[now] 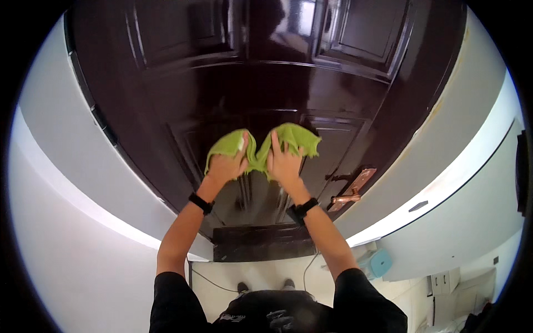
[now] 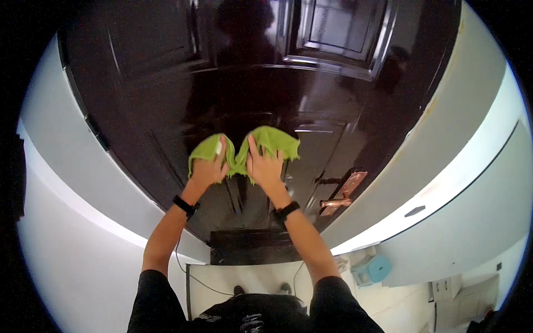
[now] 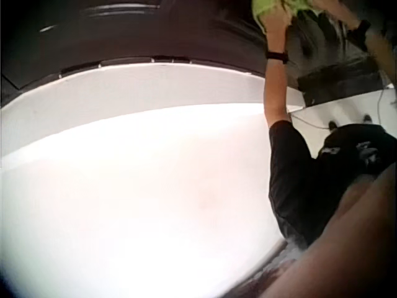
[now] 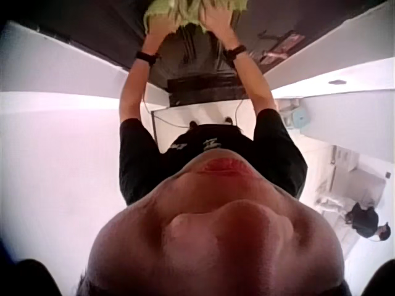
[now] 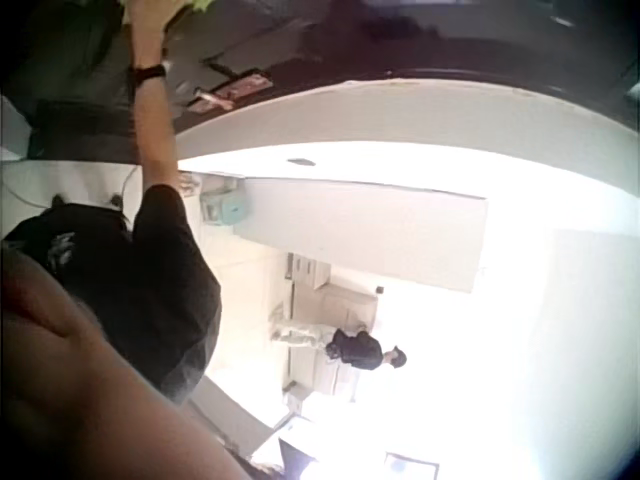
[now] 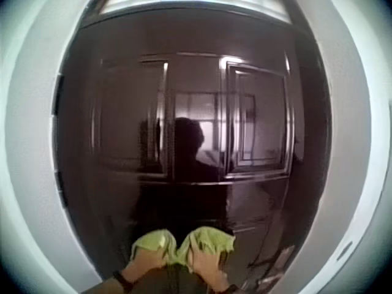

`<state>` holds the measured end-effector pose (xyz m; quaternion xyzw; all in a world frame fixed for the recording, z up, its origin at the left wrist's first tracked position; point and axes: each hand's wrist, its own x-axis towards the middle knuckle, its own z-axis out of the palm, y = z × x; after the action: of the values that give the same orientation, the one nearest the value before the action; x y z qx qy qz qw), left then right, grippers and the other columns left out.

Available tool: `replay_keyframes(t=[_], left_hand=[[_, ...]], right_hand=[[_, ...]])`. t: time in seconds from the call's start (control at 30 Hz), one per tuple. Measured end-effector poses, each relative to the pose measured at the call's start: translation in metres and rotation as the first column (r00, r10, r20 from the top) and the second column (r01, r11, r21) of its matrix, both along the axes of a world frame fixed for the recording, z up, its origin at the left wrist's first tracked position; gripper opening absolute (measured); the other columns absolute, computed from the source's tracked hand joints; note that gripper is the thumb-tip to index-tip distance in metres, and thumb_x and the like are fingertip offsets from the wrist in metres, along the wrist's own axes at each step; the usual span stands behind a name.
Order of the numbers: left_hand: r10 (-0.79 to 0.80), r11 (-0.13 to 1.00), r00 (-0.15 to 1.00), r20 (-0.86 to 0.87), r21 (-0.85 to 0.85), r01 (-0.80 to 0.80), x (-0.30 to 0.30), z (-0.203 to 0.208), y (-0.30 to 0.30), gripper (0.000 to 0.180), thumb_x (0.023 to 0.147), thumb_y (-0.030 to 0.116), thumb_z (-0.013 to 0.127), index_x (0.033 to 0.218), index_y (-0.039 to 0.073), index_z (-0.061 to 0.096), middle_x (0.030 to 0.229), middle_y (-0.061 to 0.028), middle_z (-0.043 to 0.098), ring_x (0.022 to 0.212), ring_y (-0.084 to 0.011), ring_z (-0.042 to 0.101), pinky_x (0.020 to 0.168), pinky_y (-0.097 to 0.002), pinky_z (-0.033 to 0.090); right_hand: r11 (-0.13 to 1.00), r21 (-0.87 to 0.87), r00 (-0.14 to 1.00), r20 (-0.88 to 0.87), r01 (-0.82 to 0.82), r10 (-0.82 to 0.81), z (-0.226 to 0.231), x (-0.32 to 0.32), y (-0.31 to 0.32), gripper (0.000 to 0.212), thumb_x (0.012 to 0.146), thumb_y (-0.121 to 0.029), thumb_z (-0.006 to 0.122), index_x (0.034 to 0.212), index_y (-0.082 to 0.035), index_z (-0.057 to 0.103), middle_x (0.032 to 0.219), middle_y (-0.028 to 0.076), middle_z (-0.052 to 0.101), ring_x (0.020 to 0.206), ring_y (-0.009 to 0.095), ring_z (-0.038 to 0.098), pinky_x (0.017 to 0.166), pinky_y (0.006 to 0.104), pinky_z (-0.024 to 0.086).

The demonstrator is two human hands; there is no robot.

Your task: The person wipes down a wooden hanger with a green cloth, hangs it on a closet rod, and then uses the cloth to wipe the interior edges, exterior doors, and handles of the white closet, finishing by wiping down a dark brown door nearby.

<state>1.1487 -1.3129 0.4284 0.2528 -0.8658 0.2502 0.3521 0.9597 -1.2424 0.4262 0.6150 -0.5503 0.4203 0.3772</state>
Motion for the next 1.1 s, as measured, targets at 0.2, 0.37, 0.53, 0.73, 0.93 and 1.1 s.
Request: replay_keyframes(t=[0.2,0.37,0.53,0.73,0.93,1.1], left_hand=[[0.138,0.969,0.97,-0.198,-0.174,-0.174,0.059,0.095,-0.014,0.082,0.074,0.024,0.06,0.144,-0.003,0.028,0.117,-0.0245,0.057,0.095,-0.0378,0.06,0.08,-0.0439,0.048],[0.139,0.961,0.937,-0.322,-0.186,-0.206,0.112,0.139,-0.029,0.074,0.077,0.02,0.054,0.142,-0.007,0.029,0.141,-0.0222,0.04,0.116,-0.0367,0.049,0.094,-0.044,0.038],[0.131,0.921,0.908,-0.399,-0.29,-0.26,0.152,0.104,-0.05,0.076,0.072,0.019,0.051,0.14,-0.009,0.031,0.146,-0.0209,0.035,0.11,-0.0336,0.054,0.085,-0.0398,0.041],[0.276,0.941,0.902,-0.331,-0.096,-0.324,0.206,0.008,-0.058,0.076,0.068,0.021,0.057,0.137,-0.007,0.04,0.135,-0.0225,0.05,0.099,-0.0358,0.061,0.08,-0.0443,0.048],[0.352,0.93,0.923,-0.154,-0.058,-0.364,0.211,-0.074,-0.041,0.062,0.072,0.019,0.059,0.128,-0.005,0.051,0.124,-0.0188,0.058,0.092,-0.0345,0.064,0.085,-0.0439,0.049],[0.319,0.938,0.946,-0.063,0.165,-0.305,0.215,-0.072,-0.026,0.08,0.078,0.02,0.058,0.146,-0.004,0.022,0.101,-0.0235,0.062,0.086,-0.0368,0.062,0.081,-0.0439,0.05]], right_hand=[[0.984,-0.175,1.0,0.006,0.023,-0.023,0.094,0.064,-0.027,0.056,0.084,-0.025,0.055,0.139,-0.017,0.047,0.118,0.024,0.059,0.094,0.036,0.06,0.101,0.0564,0.03],[0.978,-0.209,0.999,0.036,-0.019,0.027,0.139,0.122,-0.043,0.059,0.085,-0.026,0.055,0.141,-0.017,0.043,0.117,0.022,0.061,0.097,0.037,0.06,0.103,0.0563,0.028],[0.98,-0.193,0.998,-0.057,-0.036,0.025,0.119,0.169,-0.05,0.058,0.082,-0.027,0.059,0.139,-0.021,0.047,0.111,0.013,0.065,0.091,0.032,0.059,0.101,0.053,0.033],[0.986,-0.14,0.986,-0.153,-0.087,0.065,0.054,0.204,-0.062,0.056,0.077,-0.029,0.063,0.133,-0.026,0.054,0.088,0.003,0.068,0.067,0.025,0.057,0.088,0.048,0.042],[0.967,0.135,0.901,-0.355,-0.215,0.25,-0.042,0.201,-0.052,0.037,0.085,-0.024,0.057,0.12,-0.016,0.06,0.09,0.006,0.063,0.082,0.025,0.061,0.082,0.0418,0.048],[0.931,0.297,0.942,-0.189,-0.214,0.277,-0.075,0.192,-0.06,0.041,0.083,-0.03,0.062,0.12,-0.014,0.06,0.102,0.008,0.061,0.095,0.031,0.059,0.083,0.042,0.048]])
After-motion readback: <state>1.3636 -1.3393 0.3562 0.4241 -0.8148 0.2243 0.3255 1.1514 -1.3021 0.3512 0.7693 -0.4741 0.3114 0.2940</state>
